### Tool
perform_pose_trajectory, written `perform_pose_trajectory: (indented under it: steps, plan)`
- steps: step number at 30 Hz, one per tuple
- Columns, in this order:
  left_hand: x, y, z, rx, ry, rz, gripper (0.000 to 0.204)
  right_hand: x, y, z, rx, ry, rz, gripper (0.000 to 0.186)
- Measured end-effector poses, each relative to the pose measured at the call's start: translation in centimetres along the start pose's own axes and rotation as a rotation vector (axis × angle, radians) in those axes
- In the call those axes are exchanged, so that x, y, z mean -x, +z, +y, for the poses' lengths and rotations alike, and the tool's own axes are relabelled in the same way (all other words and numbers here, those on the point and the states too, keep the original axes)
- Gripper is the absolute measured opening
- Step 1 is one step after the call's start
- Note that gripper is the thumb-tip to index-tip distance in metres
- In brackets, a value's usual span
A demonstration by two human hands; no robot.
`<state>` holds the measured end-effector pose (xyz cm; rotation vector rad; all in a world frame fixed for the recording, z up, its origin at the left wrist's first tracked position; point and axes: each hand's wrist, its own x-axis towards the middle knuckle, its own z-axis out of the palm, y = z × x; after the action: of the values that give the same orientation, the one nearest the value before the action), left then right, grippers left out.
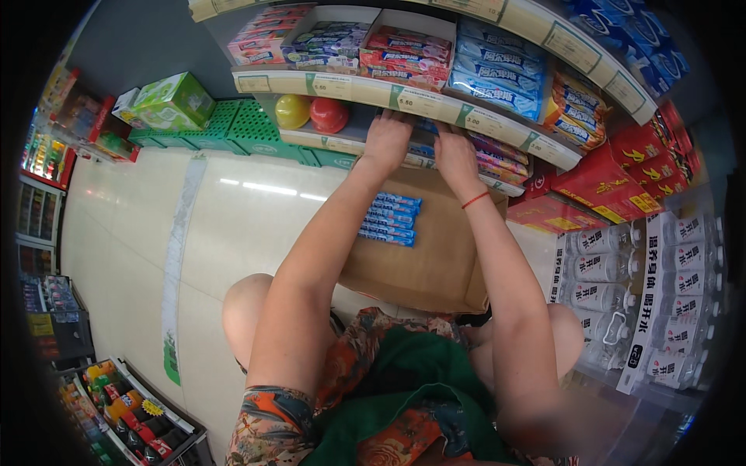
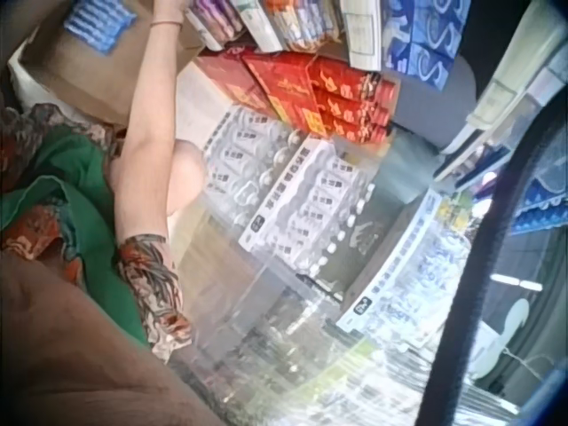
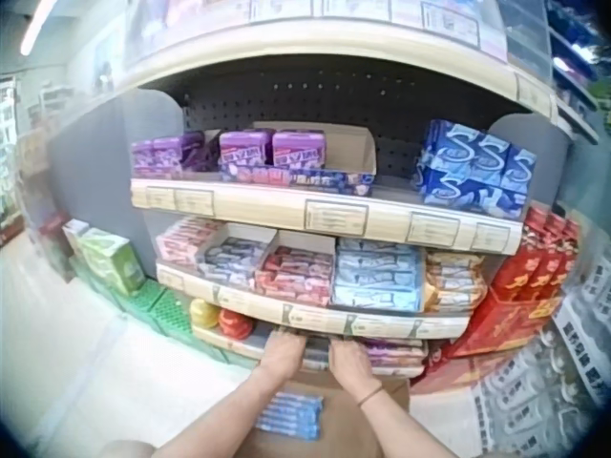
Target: The person sits on the floor in a store aisle and takes small blue and pink snack packages from a shelf, placing them into a cardboard box on the floor. The person continues to fill the box with the snack packages.
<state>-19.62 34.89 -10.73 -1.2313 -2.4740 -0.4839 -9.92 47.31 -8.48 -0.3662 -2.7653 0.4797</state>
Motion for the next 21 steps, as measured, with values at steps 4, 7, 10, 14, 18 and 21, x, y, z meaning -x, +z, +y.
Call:
perform_pose_trajectory:
  steps: [4, 7, 10, 14, 18, 21]
  plan:
    - [-1.9, 0.1, 0.1, -0.040, -0.049, -0.231, 0.041, -1.1, 2.1, 1.7, 0.047, -0.074, 0.074, 0.038]
    - [-2.0, 2.0, -0.5, -0.157, 0.012, 0.130, 0.044, -2.0, 3.5, 2.6, 0.111, -0.112, 0.060, 0.041]
    - [-2.0, 3.0, -0.8, -0.119, -0.065, 0.075, 0.045, -2.6, 3.7, 2.6, 0.115, -0.100, 0.041, 0.044]
    - [-2.4, 3.3, -1.0, -0.041, -0.124, -0.106, 0.049, -2.8, 3.3, 2.0, 0.184, -0.011, -0.023, 0.048]
    - [-2.2, 3.8, -1.6, -0.039, -0.079, -0.047, 0.045, -2.9, 3.9, 2.2, 0.190, 0.028, -0.012, 0.047]
    - [-1.7, 3.6, -2.0, -0.076, -0.016, -0.014, 0.043, -2.6, 3.5, 2.0, 0.201, 0.009, -0.029, 0.040]
